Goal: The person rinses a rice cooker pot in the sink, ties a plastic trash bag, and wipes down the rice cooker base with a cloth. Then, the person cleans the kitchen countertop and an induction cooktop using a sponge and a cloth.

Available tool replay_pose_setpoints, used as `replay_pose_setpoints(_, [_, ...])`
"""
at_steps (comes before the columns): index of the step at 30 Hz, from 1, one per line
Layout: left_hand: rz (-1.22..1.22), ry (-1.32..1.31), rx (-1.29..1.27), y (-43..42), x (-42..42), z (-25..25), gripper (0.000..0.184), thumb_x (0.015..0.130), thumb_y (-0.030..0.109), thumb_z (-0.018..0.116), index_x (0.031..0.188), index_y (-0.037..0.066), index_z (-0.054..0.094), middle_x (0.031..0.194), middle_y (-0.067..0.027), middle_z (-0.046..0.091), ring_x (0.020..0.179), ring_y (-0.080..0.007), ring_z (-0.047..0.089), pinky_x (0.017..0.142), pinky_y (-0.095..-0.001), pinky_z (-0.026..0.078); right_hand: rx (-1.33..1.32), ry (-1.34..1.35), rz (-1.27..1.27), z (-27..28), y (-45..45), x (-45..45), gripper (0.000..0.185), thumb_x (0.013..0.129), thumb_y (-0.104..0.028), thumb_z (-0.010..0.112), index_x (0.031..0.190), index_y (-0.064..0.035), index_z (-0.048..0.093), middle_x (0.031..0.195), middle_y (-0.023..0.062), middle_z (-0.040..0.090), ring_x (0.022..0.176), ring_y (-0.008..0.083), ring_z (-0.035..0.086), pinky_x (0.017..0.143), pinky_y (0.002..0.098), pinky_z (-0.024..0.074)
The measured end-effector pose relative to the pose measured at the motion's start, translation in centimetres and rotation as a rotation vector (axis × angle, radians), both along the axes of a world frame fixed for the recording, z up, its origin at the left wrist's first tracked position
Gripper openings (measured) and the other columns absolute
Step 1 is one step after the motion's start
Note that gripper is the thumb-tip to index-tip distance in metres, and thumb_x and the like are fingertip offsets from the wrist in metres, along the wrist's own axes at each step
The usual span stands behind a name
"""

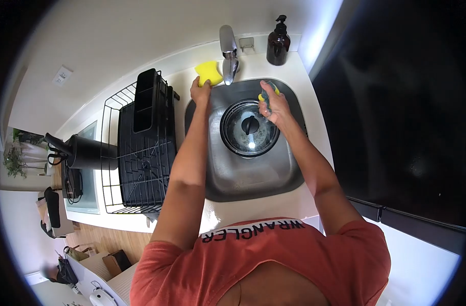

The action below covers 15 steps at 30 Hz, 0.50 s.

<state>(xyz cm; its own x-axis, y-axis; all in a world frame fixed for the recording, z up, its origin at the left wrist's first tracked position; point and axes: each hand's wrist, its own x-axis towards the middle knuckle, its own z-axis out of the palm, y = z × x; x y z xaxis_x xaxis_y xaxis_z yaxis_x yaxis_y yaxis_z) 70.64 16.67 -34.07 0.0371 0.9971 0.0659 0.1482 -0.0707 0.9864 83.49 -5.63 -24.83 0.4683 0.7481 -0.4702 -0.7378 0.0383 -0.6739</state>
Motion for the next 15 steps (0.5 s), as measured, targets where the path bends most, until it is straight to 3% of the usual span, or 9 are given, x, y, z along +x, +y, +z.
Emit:
replay_pose_setpoints(2, [-0.155, 0.131, 0.121, 1.8, 0.2, -1.7, 0.052, 0.068, 0.018, 0.068, 0.114, 0.001, 0.053, 0.101, -0.0241, 0.057, 0.083, -0.0354, 0.060, 0.078, -0.0381, 0.048, -0.009, -0.004, -0.020, -0.6, 0.0, -0.2, 0.034, 0.074, -0.030, 0.070, 0.075, -0.0094, 0.043, 0.049, 0.0031, 0.041, 0.034, 0.0112, 0.039, 0.027, 0.0223, 0.0253])
replay_pose_setpoints(3, [-0.011, 0.531, 0.130, -2.2, -0.2, 3.4, 0.060, 0.067, 0.022, 0.067, 0.118, -0.003, 0.049, 0.100, -0.0242, 0.058, 0.093, -0.0333, 0.057, 0.087, -0.0416, 0.042, -0.010, -0.042, -0.033, -0.5, -0.3, -0.3, 0.031, 0.076, -0.028, 0.067, 0.075, -0.0069, 0.045, 0.055, 0.0043, 0.045, 0.036, 0.0118, 0.043, 0.027, 0.0233, 0.0295])
replay_pose_setpoints(5, [0.176, 0.525, 0.176, -3.9, -0.1, 2.7, 0.062, 0.068, 0.025, 0.067, 0.118, -0.006, 0.047, 0.099, -0.0251, 0.058, 0.098, -0.0326, 0.054, 0.087, -0.0430, 0.040, -0.105, -0.290, -0.034, -2.1, 0.2, 0.1, 0.034, 0.077, -0.033, 0.066, 0.085, -0.0046, 0.050, 0.060, 0.0066, 0.051, 0.040, 0.0109, 0.045, 0.032, 0.0253, 0.0334])
replay_pose_setpoints(6, [0.105, 0.212, -0.002, -6.7, -0.1, 4.1, 0.058, 0.070, 0.029, 0.067, 0.112, -0.006, 0.049, 0.098, -0.0245, 0.057, 0.092, -0.0345, 0.055, 0.080, -0.0404, 0.044, -0.196, -0.451, -0.045, -2.3, 0.6, -0.1, 0.037, 0.078, -0.035, 0.065, 0.091, -0.0035, 0.052, 0.063, 0.0073, 0.053, 0.043, 0.0105, 0.047, 0.035, 0.0262, 0.0363])
replay_pose_setpoints(8, [-0.230, -0.180, -0.683, -12.4, 0.1, 8.8, 0.050, 0.075, 0.040, 0.066, 0.103, 0.001, 0.051, 0.094, -0.0140, 0.058, 0.083, -0.0259, 0.059, 0.055, -0.0384, 0.050, 0.017, -0.885, 0.126, -3.0, 1.0, -0.2, 0.047, 0.080, -0.040, 0.062, 0.107, -0.0029, 0.052, 0.077, 0.0078, 0.058, 0.060, 0.0125, 0.054, 0.053, 0.0284, 0.0449])
replay_pose_setpoints(9, [-0.429, -0.418, -0.780, -15.5, 0.5, 10.3, 0.047, 0.079, 0.035, 0.063, 0.109, 0.002, 0.047, 0.099, -0.0152, 0.057, 0.086, -0.0271, 0.060, 0.058, -0.0414, 0.052, 0.172, -0.977, 0.228, -3.4, 1.1, -0.2, 0.052, 0.083, -0.042, 0.057, 0.117, -0.0043, 0.048, 0.090, 0.0092, 0.059, 0.082, 0.0182, 0.057, 0.074, 0.0305, 0.0450])
replay_pose_setpoints(10, [-0.631, -0.655, -0.871, -16.8, 0.8, 10.9, 0.045, 0.083, 0.031, 0.060, 0.116, 0.004, 0.043, 0.104, -0.0163, 0.055, 0.090, -0.0283, 0.060, 0.060, -0.0444, 0.054, 0.205, -1.348, 0.313, -4.6, 1.5, 0.3, 0.054, 0.085, -0.041, 0.054, 0.126, -0.0076, 0.042, 0.103, 0.0123, 0.057, 0.094, 0.0221, 0.055, 0.085, 0.0314, 0.0407])
replay_pose_setpoints(12, [-0.657, -0.659, -0.735, -16.9, 1.7, 10.3, 0.047, 0.083, 0.030, 0.060, 0.117, 0.004, 0.041, 0.106, -0.0160, 0.054, 0.090, -0.0297, 0.060, 0.062, -0.0442, 0.055, 0.300, -1.393, 0.485, -0.6, 0.7, 1.2, 0.050, 0.087, -0.038, 0.052, 0.126, -0.0086, 0.044, 0.109, 0.0153, 0.057, 0.097, 0.0225, 0.055, 0.087, 0.0296, 0.0391])
replay_pose_setpoints(15, [-0.652, -0.686, -0.641, -15.3, 3.1, 10.2, 0.041, 0.085, 0.020, 0.057, 0.119, 0.004, 0.040, 0.109, -0.0166, 0.053, 0.092, -0.0317, 0.059, 0.065, -0.0453, 0.055, 0.199, -1.265, 0.585, 4.6, 1.5, 4.9, 0.029, 0.087, -0.025, 0.055, 0.104, -0.0023, 0.062, 0.104, 0.0095, 0.062, 0.099, 0.0146, 0.055, 0.086, 0.0258, 0.0414])
